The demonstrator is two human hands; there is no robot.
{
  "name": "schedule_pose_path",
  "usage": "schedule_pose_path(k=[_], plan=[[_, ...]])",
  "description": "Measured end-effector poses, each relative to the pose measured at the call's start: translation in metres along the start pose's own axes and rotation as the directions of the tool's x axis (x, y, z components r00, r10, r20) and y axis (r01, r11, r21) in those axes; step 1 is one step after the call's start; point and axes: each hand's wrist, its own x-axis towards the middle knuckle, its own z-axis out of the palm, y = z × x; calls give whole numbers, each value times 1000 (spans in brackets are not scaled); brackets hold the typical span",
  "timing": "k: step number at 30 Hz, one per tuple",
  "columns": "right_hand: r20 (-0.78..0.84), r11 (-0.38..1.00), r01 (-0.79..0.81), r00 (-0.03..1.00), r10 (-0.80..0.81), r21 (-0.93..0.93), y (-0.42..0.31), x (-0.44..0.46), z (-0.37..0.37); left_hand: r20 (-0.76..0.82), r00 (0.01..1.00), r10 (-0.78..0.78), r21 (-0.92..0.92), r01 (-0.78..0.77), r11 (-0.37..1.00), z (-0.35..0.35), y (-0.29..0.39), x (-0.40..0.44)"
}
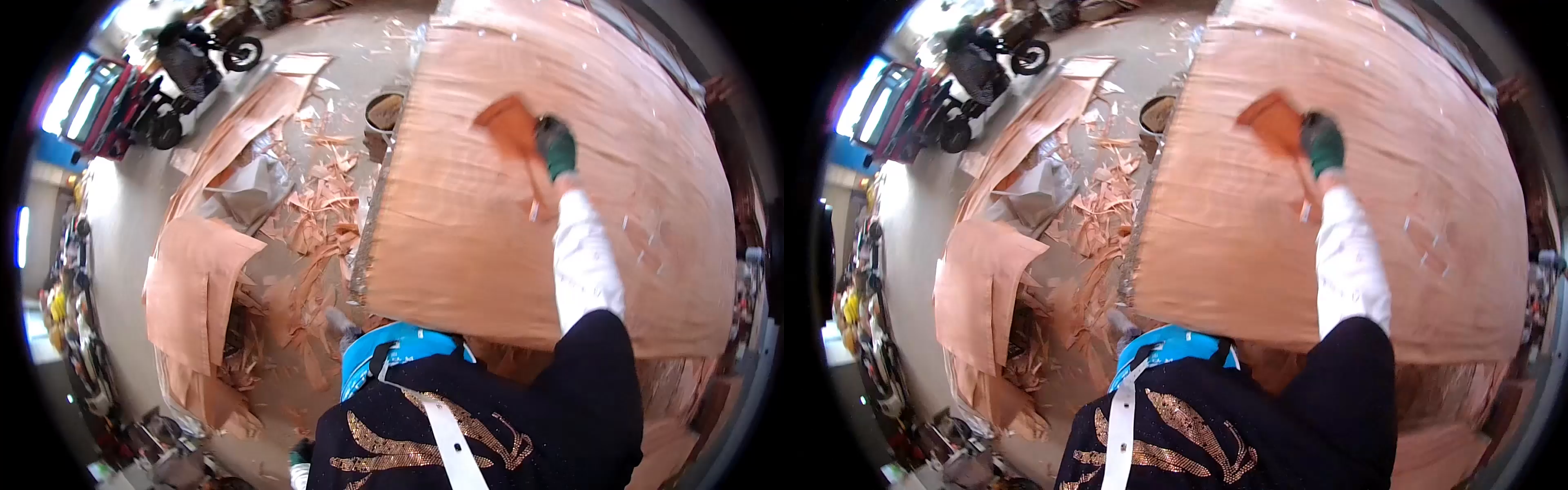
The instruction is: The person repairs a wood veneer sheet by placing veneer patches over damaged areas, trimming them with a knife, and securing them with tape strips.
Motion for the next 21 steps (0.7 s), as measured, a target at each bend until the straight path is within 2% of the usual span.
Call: schedule_pose_path(k=[1,2,3,5,6,7,8,9,10,11,12,14,15,17,19,20,21], plan=[[69,958,-270,962,264,94,-18,19,-43,-50,999,12,200,-2,980,-2,10,11],[-175,976,-202,961,214,87,-17,28,-46,-58,998,16,317,3,948,0,25,21],[-414,990,-129,899,140,56,-17,38,-50,-40,999,25,402,-7,915,2,50,33],[-498,989,90,867,-20,116,-86,38,-93,18,999,46,548,-48,835,2,110,56],[-444,974,99,896,2,204,-107,31,-84,48,997,67,597,-83,798,-1,148,69],[-329,992,94,942,-61,84,-122,15,-56,72,993,89,633,-115,766,-5,190,81],[-220,983,-35,973,75,180,-167,-8,-37,92,989,117,658,-149,738,-10,233,92],[-121,960,-57,988,93,275,-192,-25,-5,107,981,160,669,-190,719,-17,282,102],[85,936,-229,973,214,268,-214,-40,26,115,972,204,674,-227,702,-18,335,114],[325,786,-503,857,400,360,-228,-49,55,126,960,251,683,-267,680,-18,388,124],[345,811,-540,822,452,225,-244,-53,62,127,943,307,689,-307,657,-15,443,132],[330,730,-593,802,498,340,-229,-91,110,112,895,432,680,-386,624,6,548,144],[319,697,-630,776,545,342,-228,-98,113,101,866,489,666,-424,614,24,595,150],[407,663,-697,708,577,271,-238,-103,96,24,775,632,621,-507,598,85,667,161],[418,632,-705,705,573,322,-242,-122,81,277,680,679,485,-709,512,145,709,172],[437,672,-701,696,570,239,-247,-128,67,350,674,650,467,-727,503,182,720,178],[434,660,-717,680,591,224,-252,-139,57,428,709,560,539,-698,471,225,726,162]])
